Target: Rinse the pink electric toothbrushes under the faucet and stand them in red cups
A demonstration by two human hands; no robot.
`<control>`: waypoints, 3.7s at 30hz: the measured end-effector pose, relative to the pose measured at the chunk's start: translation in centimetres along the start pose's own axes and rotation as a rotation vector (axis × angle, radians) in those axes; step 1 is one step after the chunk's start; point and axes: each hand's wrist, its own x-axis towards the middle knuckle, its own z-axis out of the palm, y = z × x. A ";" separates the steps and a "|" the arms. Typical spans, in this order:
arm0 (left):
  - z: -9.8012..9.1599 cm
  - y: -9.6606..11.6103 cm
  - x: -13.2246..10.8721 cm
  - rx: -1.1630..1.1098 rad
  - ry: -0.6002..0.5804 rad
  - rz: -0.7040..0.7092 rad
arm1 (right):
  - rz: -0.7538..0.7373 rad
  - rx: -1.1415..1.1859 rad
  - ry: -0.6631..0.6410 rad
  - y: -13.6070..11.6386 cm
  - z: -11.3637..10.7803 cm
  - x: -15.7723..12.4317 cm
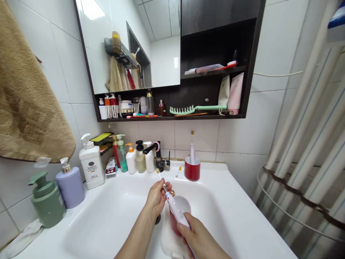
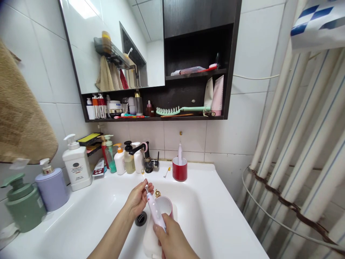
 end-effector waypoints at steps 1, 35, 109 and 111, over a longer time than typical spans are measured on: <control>0.0 0.0 0.0 -0.003 -0.002 0.002 | 0.005 0.005 0.001 0.0 0.0 0.0; 0.4 -1.6 -0.6 0.054 -0.183 0.063 | -0.039 0.270 0.008 -0.2 -0.5 0.0; -3.3 -2.6 -0.9 0.862 -0.296 0.450 | -0.284 0.054 0.398 2.2 -0.7 7.4; -3.8 -2.4 -1.5 0.995 -0.337 0.502 | -0.280 0.029 0.403 2.4 -0.7 7.4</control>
